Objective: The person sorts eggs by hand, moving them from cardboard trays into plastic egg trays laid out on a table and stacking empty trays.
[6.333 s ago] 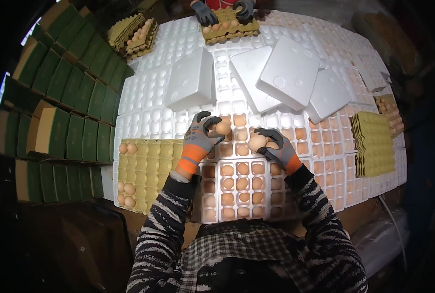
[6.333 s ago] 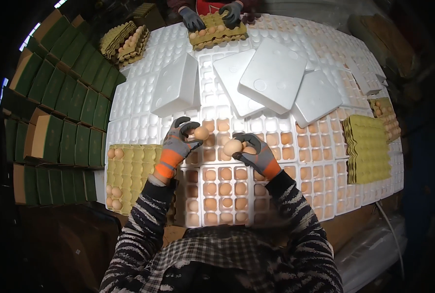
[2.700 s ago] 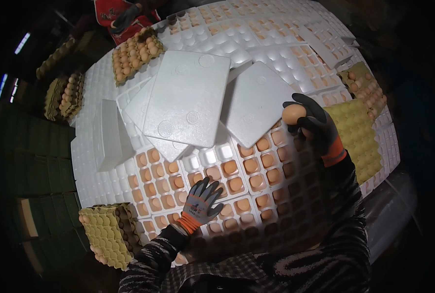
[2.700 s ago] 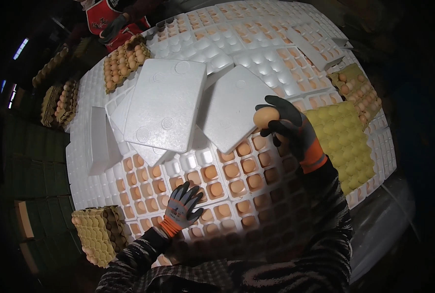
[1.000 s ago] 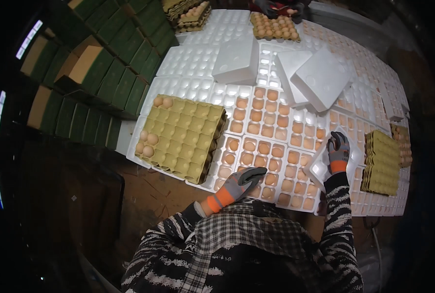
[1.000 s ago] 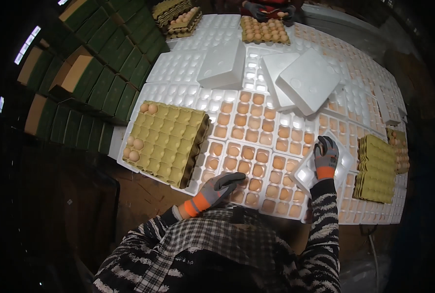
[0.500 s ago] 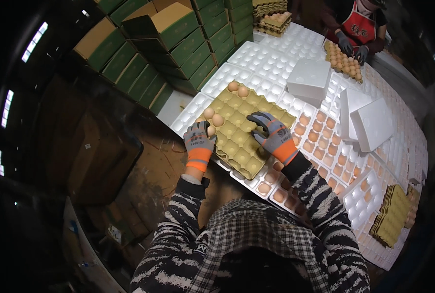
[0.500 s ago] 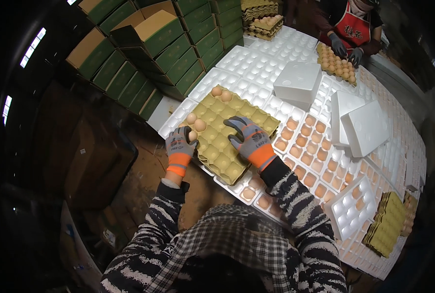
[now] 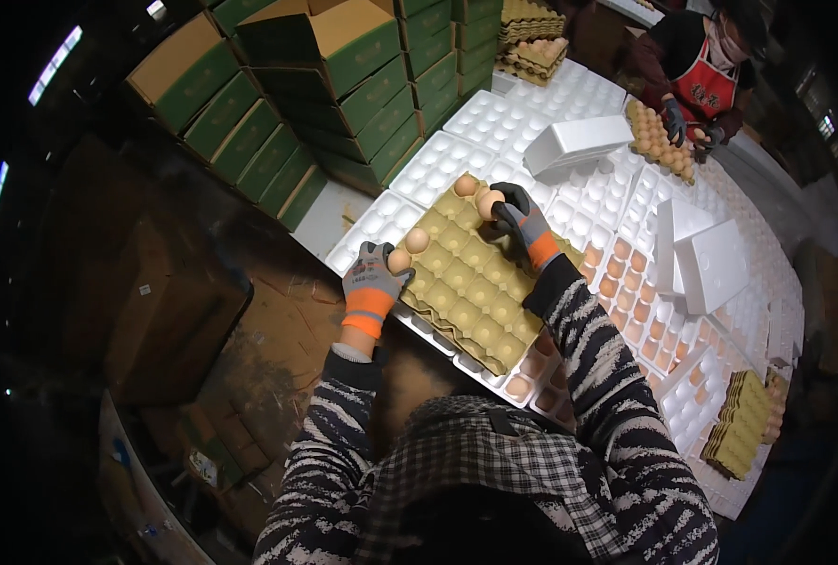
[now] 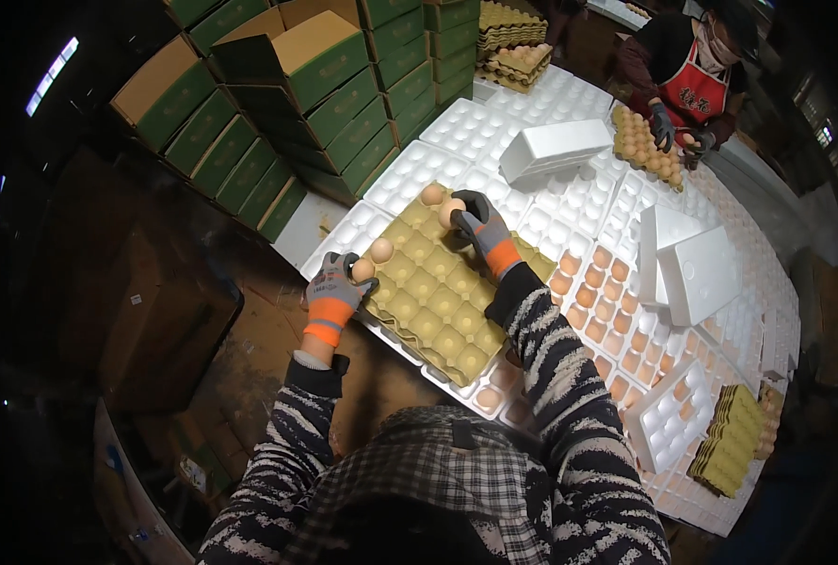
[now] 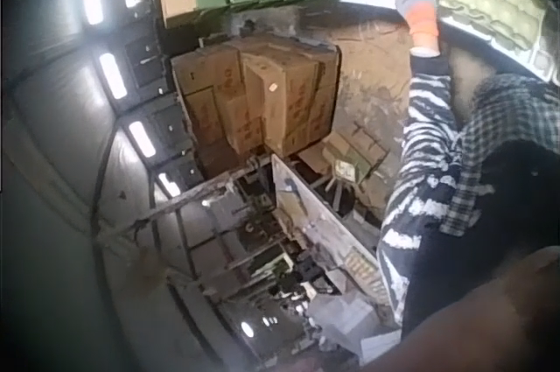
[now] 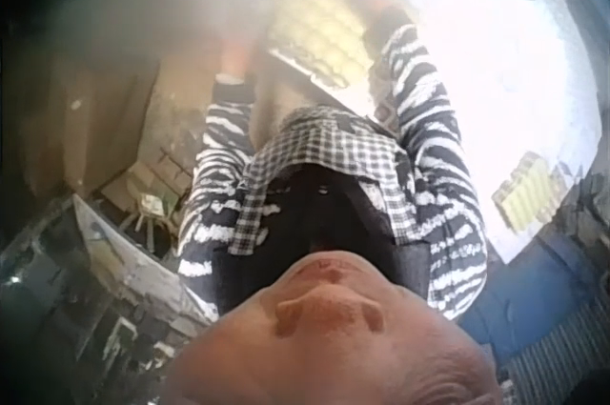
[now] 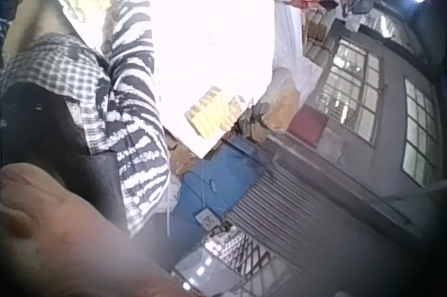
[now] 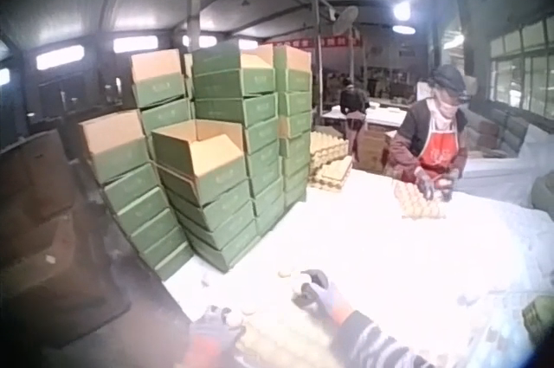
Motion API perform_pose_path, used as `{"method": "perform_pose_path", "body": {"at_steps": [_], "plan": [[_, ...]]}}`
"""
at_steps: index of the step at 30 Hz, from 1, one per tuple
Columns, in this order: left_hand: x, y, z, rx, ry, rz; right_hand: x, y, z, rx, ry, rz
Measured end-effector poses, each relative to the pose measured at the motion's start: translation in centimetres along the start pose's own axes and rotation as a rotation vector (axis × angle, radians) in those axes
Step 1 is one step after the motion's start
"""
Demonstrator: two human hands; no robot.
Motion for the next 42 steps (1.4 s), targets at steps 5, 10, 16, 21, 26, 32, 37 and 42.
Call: {"method": "perform_pose_path", "body": {"at_steps": [5, 10, 16, 21, 26, 32, 37, 42], "plan": [[-1.6, -0.2, -0.4, 0.084, 0.24, -0.067, -3.5, -3.0, 2.3, 0.102, 1.3, -0.004], [-0.1, -2.3, -2.0, 0.099, 0.309, 0.16, -3.6, -4.4, 1.0, -0.005, 1.056, 0.184], [2.1, -4.5, 0.4, -0.086, -0.039, 0.08, -4.7, -7.1, -0.2, -0.167, 0.409, -0.113], [-0.2, -3.3, -0.7, 0.115, 0.607, 0.106, -2.7, -8.4, 8.9, -0.329, 2.012, -0.193], [-0.4, -0.4, 0.2, -0.323, 1.656, 0.052, -4.9, -8.1, 5.5, -0.226, 1.765, -0.096], [10.1, 6.3, 3.6, -0.808, 2.191, -0.3, -8.5, 5.5, -4.9, 0.031, 0.392, -0.085], [18.4, 13.0, 8.9, -1.145, 1.943, -0.339, -9.2, 24.4, -13.3, 0.132, 0.575, -0.156], [31.6, 20.1, 11.9, -0.964, 1.131, 0.86, -10.5, 44.1, -25.3, 0.629, 1.062, 0.093]]}}
Point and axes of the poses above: each hand's wrist, its own y-axis away from the middle knuckle, its own z-axis out of the palm, x = y × z, the point moved 6 cm from there along -y, towards the middle knuckle, and after that the axes turned 2 degrees about -y, right-handed, at the moved point
